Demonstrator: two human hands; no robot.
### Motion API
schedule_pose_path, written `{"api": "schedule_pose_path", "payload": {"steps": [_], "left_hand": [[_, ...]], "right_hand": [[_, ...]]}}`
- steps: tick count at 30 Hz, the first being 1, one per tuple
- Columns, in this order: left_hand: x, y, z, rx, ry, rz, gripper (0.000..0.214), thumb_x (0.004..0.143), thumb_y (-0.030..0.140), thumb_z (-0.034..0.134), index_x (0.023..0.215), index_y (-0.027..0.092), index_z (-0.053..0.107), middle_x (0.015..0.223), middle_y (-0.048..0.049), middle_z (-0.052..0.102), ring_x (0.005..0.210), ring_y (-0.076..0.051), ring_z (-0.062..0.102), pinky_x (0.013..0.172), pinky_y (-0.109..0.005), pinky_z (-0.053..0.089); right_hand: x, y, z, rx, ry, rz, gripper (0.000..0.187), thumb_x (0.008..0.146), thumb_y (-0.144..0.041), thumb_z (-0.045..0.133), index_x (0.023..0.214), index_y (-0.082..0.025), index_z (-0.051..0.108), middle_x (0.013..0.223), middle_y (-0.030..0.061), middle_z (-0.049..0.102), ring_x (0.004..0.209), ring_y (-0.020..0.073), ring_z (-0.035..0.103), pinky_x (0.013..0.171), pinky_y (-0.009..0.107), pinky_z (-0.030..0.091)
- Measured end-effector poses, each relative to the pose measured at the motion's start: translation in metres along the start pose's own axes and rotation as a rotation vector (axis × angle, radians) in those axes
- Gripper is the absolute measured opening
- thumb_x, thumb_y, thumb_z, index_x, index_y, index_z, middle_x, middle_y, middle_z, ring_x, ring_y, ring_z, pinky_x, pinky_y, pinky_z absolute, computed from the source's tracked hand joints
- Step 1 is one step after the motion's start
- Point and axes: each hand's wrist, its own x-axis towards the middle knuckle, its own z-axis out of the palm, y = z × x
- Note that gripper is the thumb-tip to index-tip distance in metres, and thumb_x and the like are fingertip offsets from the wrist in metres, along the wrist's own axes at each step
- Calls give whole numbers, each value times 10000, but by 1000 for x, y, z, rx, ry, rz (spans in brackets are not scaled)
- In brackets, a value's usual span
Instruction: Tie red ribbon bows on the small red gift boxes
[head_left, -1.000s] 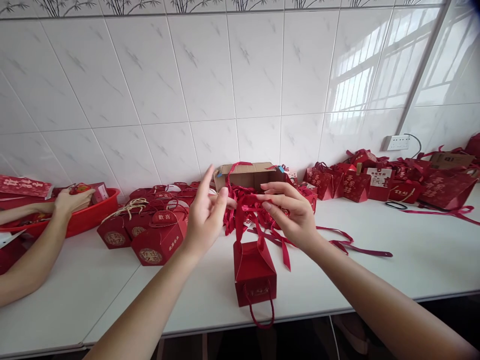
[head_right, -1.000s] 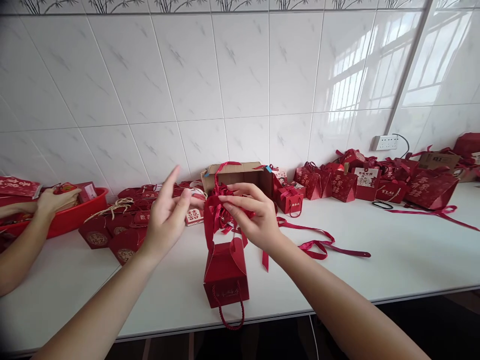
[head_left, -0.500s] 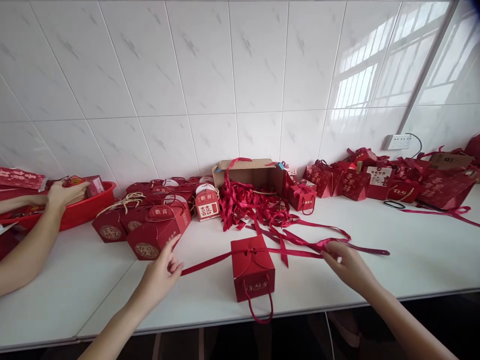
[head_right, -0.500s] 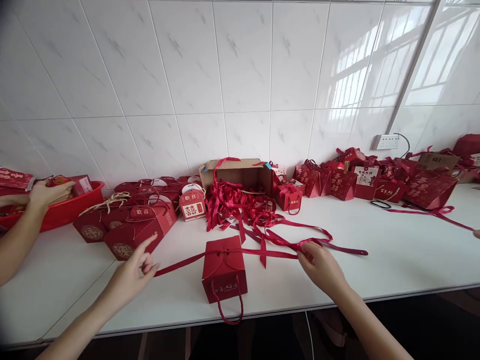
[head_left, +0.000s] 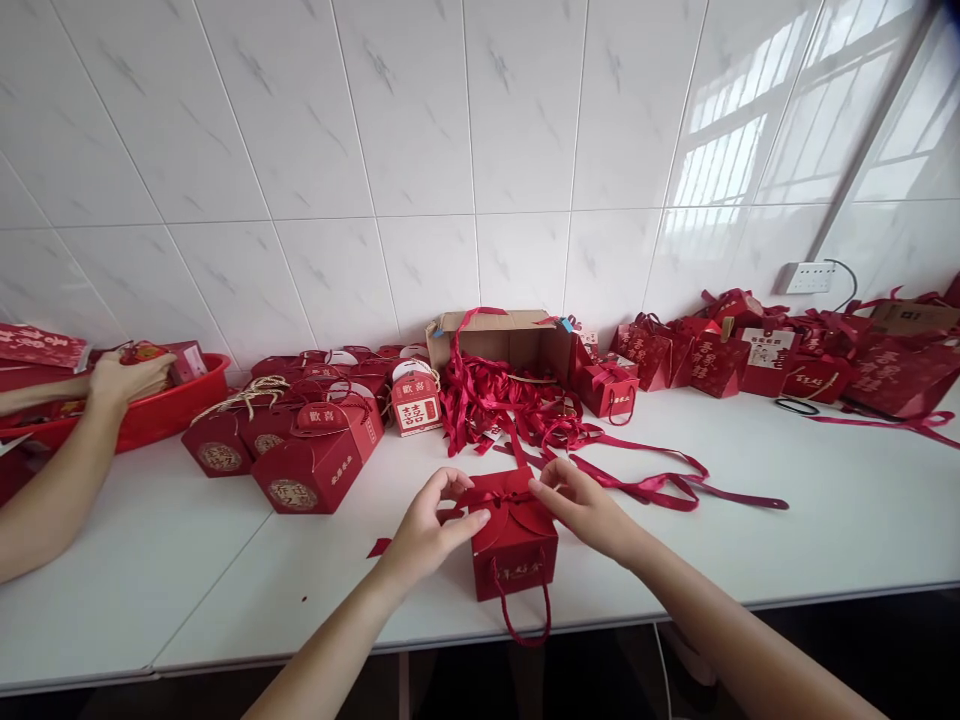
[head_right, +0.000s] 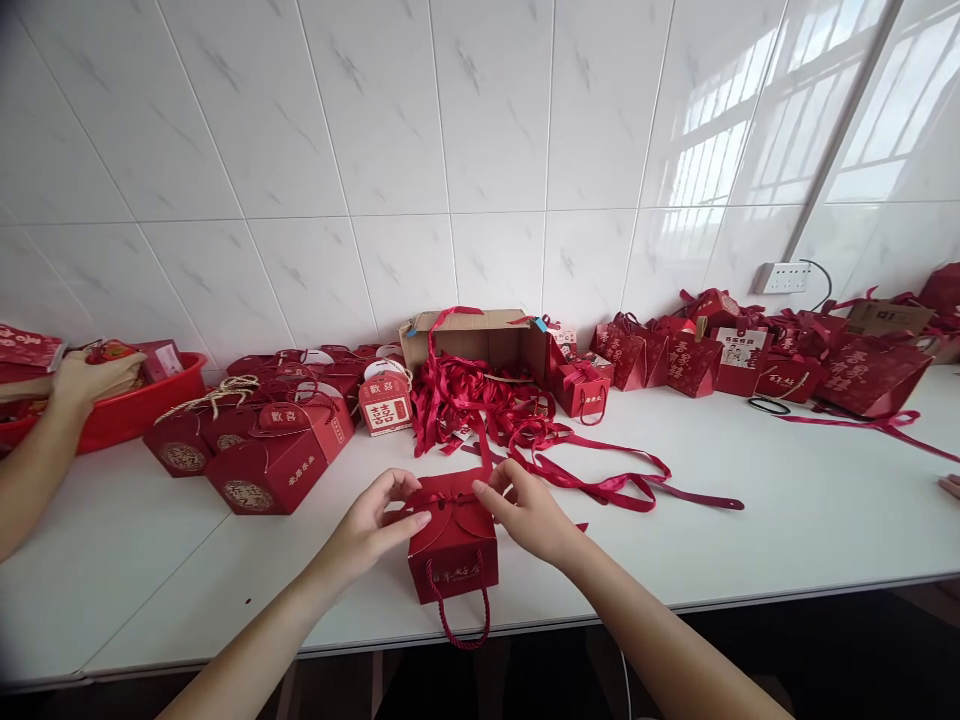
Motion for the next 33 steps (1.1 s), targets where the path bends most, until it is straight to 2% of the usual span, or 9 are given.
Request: {"api": "schedule_pose_path", "payload": {"steps": [3, 6, 9, 13, 16, 22, 27, 30, 33], "left_hand": [[1, -3, 3, -56, -29, -58, 315, 732, 339, 665, 918, 231, 435, 973, -13, 480, 954, -182, 513, 818, -300, 427], [2, -1, 0, -92, -88, -141, 358, 730, 364, 672, 932, 241, 402, 945, 7, 495, 853, -163, 523, 764, -292, 419], [4, 6, -5, -44, -149, -157, 300, 743, 399, 659, 863, 218, 452, 855, 18, 520, 814, -162, 506, 751, -285, 395], [4, 15, -9, -40, -275, -191, 285, 770, 448, 621, 737, 177, 539, 747, 14, 548, 751, -158, 503, 713, -272, 374], [4, 15, -9, -8, -224, -202, 363, 731, 478, 648, 622, 177, 477, 630, 44, 465, 642, -129, 433, 625, -250, 330], [5, 8, -7, 133, -108, -197, 562, 656, 565, 672, 542, 210, 252, 560, 76, 227, 546, -92, 240, 524, -242, 186], [3, 11, -8, 74, -146, -209, 467, 673, 565, 669, 578, 196, 399, 577, 59, 364, 573, -116, 366, 562, -246, 286], [2, 9, -9, 2, -190, -194, 376, 718, 535, 646, 690, 187, 506, 683, 22, 511, 687, -164, 492, 655, -277, 374], [1, 2, -10, -4, -185, -166, 331, 747, 504, 633, 808, 203, 507, 840, -6, 561, 810, -191, 542, 737, -306, 408]], "right_hand": [[2, 0, 4, 65, -48, 108, 376, 799, -535, 586, 766, -216, 389, 678, -60, 436, 552, 90, 412, 481, 215, 321], [3, -2, 0, 42, -81, 94, 392, 790, -531, 601, 736, -213, 379, 664, -61, 405, 567, 91, 376, 494, 216, 300], [5, -6, -7, -60, -128, 56, 426, 785, -561, 593, 683, -204, 384, 644, -56, 372, 585, 99, 348, 516, 229, 282], [7, -11, -14, -189, -190, 125, 506, 821, -647, 472, 612, -192, 395, 579, -51, 341, 544, 99, 330, 505, 244, 251], [7, -12, -17, -184, -200, 151, 559, 860, -657, 369, 562, -185, 398, 546, -37, 363, 525, 101, 353, 511, 253, 271], [5, -3, -23, -190, -157, 124, 476, 756, -597, 601, 563, -178, 485, 507, -47, 377, 495, 89, 299, 469, 248, 217], [3, 0, -30, -86, -160, 133, 468, 728, -601, 635, 565, -177, 524, 497, -47, 396, 479, 85, 297, 454, 238, 227], [0, -2, -36, 69, -224, 159, 461, 775, -593, 595, 596, -171, 547, 541, -24, 479, 508, 97, 401, 511, 243, 330], [-3, -5, -42, 200, -313, 142, 450, 807, -562, 583, 611, -157, 587, 586, 4, 550, 575, 120, 489, 613, 261, 406]]}}
